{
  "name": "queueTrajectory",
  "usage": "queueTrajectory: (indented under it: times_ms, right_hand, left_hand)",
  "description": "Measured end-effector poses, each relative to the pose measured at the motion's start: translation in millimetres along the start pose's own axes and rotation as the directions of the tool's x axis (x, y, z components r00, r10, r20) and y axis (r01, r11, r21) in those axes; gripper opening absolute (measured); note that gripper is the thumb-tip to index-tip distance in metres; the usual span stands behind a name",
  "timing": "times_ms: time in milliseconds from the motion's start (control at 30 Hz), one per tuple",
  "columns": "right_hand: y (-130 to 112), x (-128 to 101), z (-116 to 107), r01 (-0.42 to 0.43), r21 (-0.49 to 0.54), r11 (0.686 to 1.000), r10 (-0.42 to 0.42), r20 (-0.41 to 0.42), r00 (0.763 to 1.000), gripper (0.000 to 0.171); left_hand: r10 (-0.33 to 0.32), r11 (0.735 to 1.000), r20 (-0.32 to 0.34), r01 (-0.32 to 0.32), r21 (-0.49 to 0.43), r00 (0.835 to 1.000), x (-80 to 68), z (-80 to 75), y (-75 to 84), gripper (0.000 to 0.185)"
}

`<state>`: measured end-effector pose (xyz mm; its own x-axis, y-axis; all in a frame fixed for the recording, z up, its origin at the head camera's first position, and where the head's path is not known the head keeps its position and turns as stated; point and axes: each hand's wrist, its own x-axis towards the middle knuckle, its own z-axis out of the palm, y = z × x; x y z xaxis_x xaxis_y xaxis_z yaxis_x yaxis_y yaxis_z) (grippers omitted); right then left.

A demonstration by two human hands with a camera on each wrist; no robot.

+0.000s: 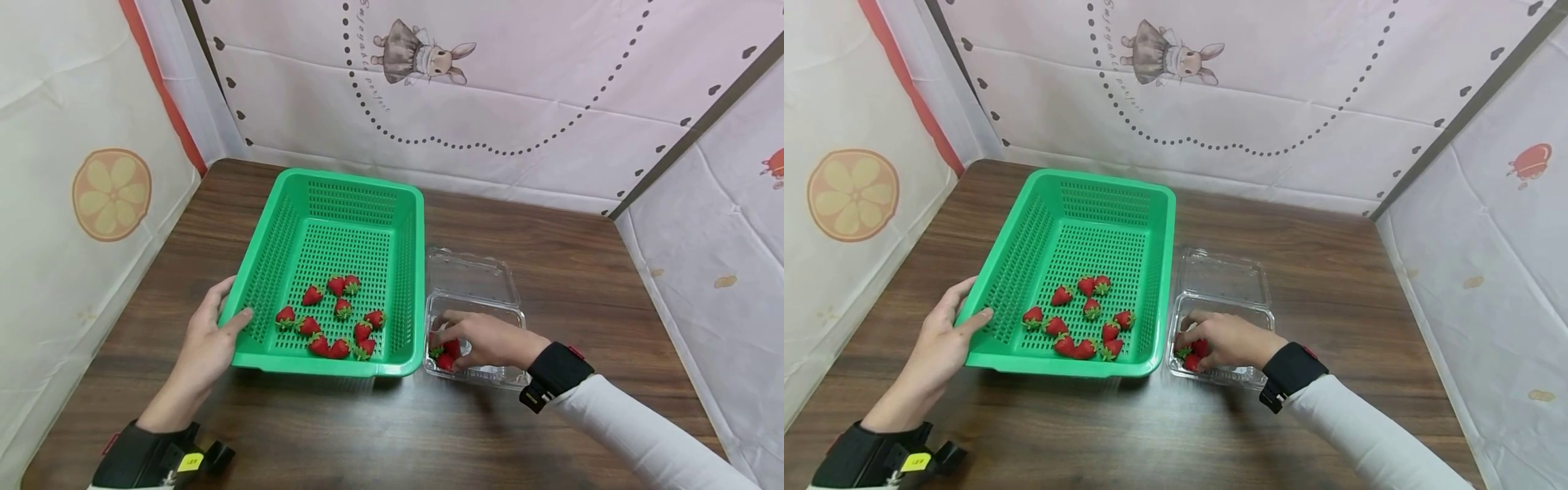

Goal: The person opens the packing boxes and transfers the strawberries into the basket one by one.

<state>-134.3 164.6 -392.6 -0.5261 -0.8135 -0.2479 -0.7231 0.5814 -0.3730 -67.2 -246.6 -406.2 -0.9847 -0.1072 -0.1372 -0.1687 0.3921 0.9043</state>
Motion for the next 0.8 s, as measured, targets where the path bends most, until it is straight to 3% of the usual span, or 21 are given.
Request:
queueTrajectory:
  times_ms: [133,533,800]
  right_hand:
    - [1.3,2.6,4.8,0.018,0.004,1.0,-0.018,-0.002,1.0,0.035]
    - [4.0,7.0,8.4,-0.037,0.036,0.999,0.035,0.034,0.999,0.035]
    - [5.7,8.6,11.3,-0.045,-0.034,0.998,0.047,0.044,0.998,0.044]
  left_hand:
    - [-0.004,1.0,-0.001,0.004,-0.002,1.0,0.5,0.4,-1.0,0.061]
    - [-0.006,1.0,0.001,0.006,-0.02,1.0,0.0,0.3,-1.2,0.061]
    - [-0.005,1.0,0.001,0.005,-0.012,1.0,-1.1,1.0,0.5,0.061]
